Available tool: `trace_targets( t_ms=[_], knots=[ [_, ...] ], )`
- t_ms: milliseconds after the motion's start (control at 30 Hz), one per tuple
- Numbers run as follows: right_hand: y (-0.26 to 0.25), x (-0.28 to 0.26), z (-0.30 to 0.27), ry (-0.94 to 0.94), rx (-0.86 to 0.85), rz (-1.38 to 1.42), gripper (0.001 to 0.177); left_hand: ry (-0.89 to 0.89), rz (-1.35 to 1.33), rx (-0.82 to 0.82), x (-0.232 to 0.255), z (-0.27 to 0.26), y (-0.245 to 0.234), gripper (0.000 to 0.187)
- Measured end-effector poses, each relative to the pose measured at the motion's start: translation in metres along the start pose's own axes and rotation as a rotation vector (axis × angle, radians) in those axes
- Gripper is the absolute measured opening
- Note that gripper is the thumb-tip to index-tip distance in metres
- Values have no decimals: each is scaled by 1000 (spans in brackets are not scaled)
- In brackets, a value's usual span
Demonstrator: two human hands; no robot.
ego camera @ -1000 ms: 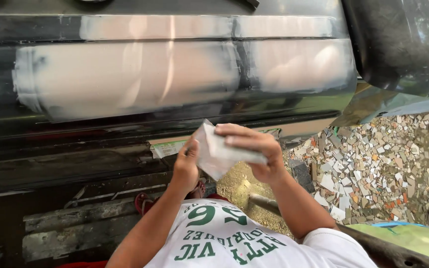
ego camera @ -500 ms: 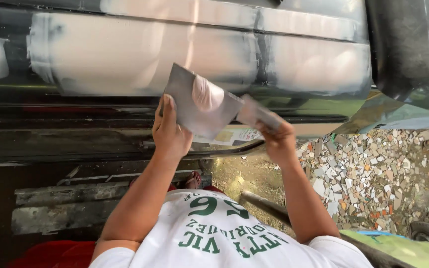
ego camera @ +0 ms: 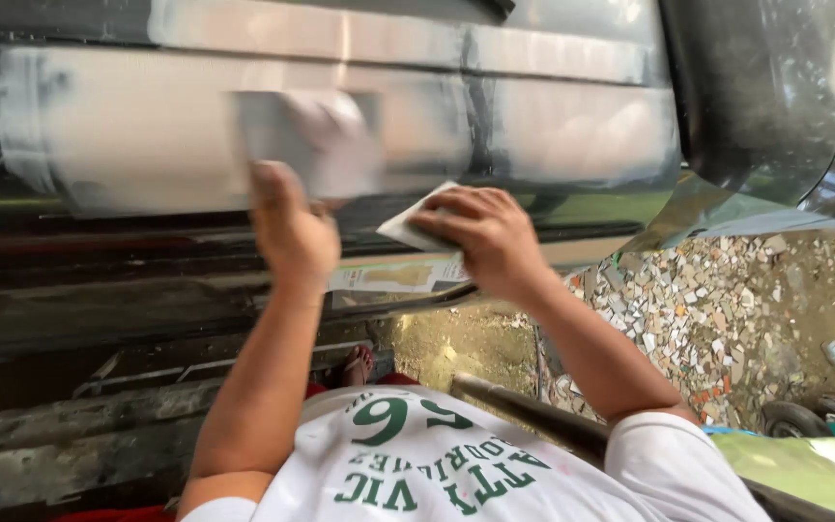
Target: The person applies a white body filler to a black car panel using a putty knife. They spread the filler across the surface and smooth it out with the tool.
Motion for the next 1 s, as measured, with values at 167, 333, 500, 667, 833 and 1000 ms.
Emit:
trace_targets(
  t_ms=[167,333,500,667,833,1000],
  knots=[
    [-12,158,26,332,-71,-153,44,491,1076,126,-87,23,-116,91],
    [20,226,68,405,-246,-125,51,423,504,66,-43,26,-77,57],
    [38,240,70,423,-299,-194,64,187,-105,1,-31,26,-64,47],
    [39,219,54,422,-244,-174,60,182,-81,-4,-28,29,-61,48],
    [24,213,46,469,-257,-139,60,194,-57,-26,-17,30,-54,48],
    [29,236,71,418,-271,-203,72,204,-24,-63,-12,31,-52,50]
  ],
)
Point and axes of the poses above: each hand's wrist, its own z-axis towards the middle knuckle, its own y-axis out of the palm, x = y × z, the point moved 4 cm from there along z, towards the middle knuckle, and after that the axes turned 4 degrees about -x, right-handed, at the moved point
